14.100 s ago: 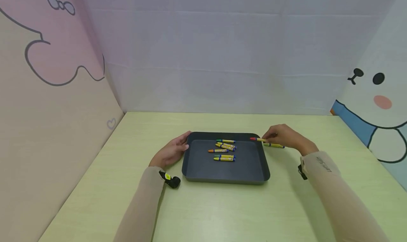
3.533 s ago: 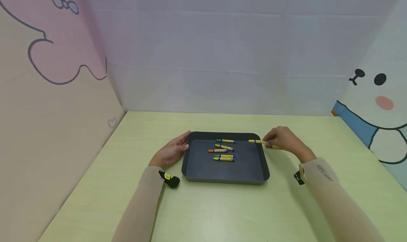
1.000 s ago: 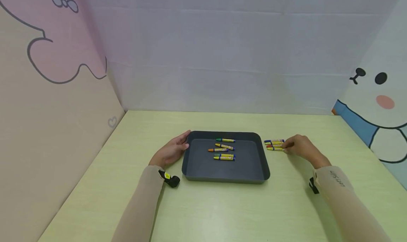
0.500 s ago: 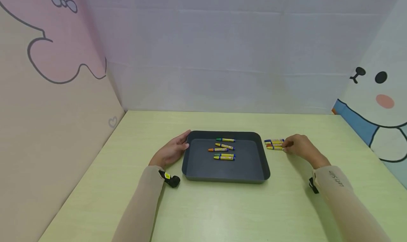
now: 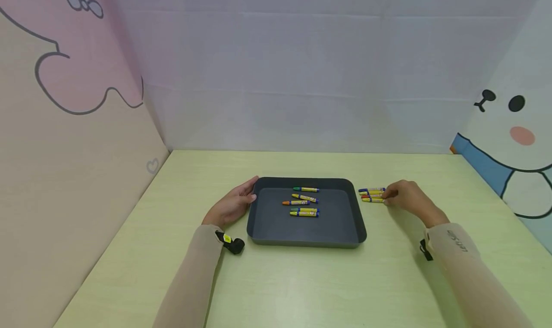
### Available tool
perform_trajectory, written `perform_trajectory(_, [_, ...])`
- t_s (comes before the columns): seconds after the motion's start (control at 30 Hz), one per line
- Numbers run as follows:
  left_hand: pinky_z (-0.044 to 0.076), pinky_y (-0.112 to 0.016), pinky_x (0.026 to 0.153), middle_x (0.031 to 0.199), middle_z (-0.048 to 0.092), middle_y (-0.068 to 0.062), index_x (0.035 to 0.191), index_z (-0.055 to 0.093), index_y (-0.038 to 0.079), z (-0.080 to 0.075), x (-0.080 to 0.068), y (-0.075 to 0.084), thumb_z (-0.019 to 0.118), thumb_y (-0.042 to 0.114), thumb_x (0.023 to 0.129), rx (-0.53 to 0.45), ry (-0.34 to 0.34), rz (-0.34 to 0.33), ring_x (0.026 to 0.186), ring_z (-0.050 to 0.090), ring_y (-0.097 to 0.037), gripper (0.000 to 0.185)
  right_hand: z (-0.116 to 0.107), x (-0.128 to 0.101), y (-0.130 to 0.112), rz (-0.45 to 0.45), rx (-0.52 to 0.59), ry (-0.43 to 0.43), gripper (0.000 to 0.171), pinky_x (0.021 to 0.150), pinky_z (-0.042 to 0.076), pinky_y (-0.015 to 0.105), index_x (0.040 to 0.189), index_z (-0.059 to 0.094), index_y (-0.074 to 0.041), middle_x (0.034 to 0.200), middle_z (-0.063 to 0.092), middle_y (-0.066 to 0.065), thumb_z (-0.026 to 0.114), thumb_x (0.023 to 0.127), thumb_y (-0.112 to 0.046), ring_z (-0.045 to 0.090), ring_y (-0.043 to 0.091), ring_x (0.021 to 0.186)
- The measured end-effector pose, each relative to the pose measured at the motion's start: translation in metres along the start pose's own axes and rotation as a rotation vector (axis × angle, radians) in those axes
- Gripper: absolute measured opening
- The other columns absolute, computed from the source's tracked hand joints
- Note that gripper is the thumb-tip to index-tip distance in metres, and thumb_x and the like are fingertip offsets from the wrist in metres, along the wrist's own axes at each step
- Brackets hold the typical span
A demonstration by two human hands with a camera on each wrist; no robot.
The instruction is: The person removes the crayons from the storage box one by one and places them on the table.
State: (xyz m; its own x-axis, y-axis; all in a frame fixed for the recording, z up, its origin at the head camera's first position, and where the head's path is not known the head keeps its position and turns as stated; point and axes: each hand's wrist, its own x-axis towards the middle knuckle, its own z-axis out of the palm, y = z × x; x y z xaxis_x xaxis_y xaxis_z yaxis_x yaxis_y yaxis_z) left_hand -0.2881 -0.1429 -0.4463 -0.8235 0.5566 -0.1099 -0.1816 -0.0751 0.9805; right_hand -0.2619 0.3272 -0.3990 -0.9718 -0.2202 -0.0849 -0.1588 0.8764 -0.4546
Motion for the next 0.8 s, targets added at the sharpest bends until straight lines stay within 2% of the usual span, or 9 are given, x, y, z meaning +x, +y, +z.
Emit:
perform_trajectory(0.17, [-0.002, -0.040, 0.121, 0.163, -0.010, -0.005, 0.155, -0.001, 0.008, 0.000, 0.000, 0.000, 0.034, -0.008, 0.098, -0.004, -0.007, 0.006, 0.149, -0.013, -0.021, 0.069, -0.004, 0.000, -0.006, -0.012, -0.001, 0.004, 0.011, 0.065, 0.049, 0.033, 0.092, 0.071, 0.005, 0.090, 0.071, 0.019, 0.068, 0.085, -0.002, 0.061, 0.021, 0.077])
perform_trajectory(0.57, [-0.001, -0.040, 0.122, 0.163, -0.010, -0.003, 0.156, 0.000, 0.011, -0.001, 0.001, -0.001, 0.037, -0.007, 0.098, -0.002, -0.012, -0.003, 0.149, -0.012, -0.020, 0.070, -0.010, 0.004, -0.023, -0.063, 0.004, 0.003, 0.025, 0.070, 0.053, 0.039, 0.108, 0.068, 0.008, 0.097, 0.070, 0.021, 0.063, 0.089, -0.008, 0.065, 0.030, 0.085])
perform_trajectory(0.8, [-0.002, -0.040, 0.121, 0.162, -0.011, -0.003, 0.156, -0.001, 0.010, -0.001, 0.000, 0.000, 0.038, -0.006, 0.099, -0.001, -0.015, -0.003, 0.149, -0.014, -0.020, 0.071, -0.013, 0.006, -0.037, -0.095, 0.045, 0.001, 0.030, 0.077, 0.054, 0.045, 0.112, 0.067, 0.008, 0.102, 0.070, 0.021, 0.064, 0.090, -0.013, 0.066, 0.034, 0.093])
